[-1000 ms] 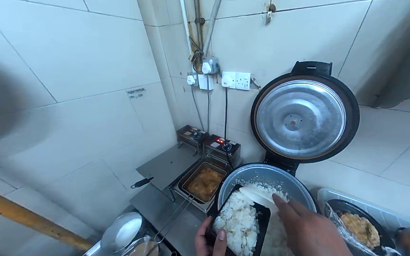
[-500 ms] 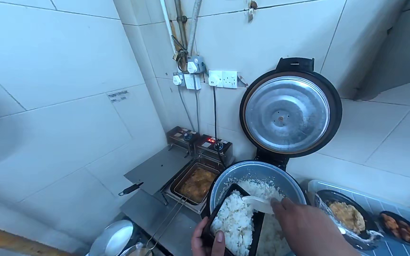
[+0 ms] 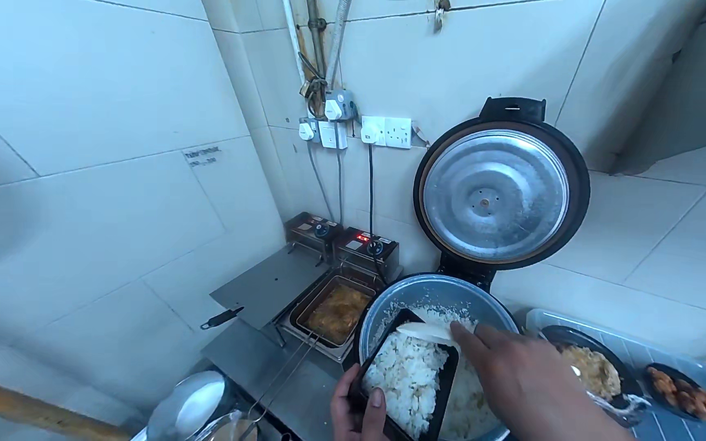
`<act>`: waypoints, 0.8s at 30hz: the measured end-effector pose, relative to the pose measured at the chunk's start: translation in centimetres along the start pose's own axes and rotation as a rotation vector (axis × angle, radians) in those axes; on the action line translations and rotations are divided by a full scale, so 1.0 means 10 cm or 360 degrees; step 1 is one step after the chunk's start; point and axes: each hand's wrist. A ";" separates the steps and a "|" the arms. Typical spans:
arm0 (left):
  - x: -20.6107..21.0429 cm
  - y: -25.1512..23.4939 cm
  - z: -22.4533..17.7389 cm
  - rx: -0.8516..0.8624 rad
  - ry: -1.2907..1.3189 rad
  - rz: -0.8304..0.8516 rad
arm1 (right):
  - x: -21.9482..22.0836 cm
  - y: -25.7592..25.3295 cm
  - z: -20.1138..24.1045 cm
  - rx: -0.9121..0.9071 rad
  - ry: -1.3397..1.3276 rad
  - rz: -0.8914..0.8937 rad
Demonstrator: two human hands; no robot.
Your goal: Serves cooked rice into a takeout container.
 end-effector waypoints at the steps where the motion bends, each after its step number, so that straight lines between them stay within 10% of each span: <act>1: 0.01 0.00 -0.01 -0.0001 0.0007 0.0012 | 0.02 0.01 0.01 -0.0002 -0.0006 0.0074; 4: -0.01 0.00 0.01 0.0016 0.0006 0.0014 | -0.13 0.04 -0.01 0.0067 0.0042 0.0419; 24: -0.14 -0.01 -0.03 -0.0273 0.0277 0.0083 | 0.04 0.17 0.00 0.0027 -0.0047 -0.0184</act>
Point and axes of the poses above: each hand's wrist, its own y-axis away from the middle knuckle, its own x-axis out of the palm, z = x × y, and after that the axes turned 6 degrees about y, right-handed
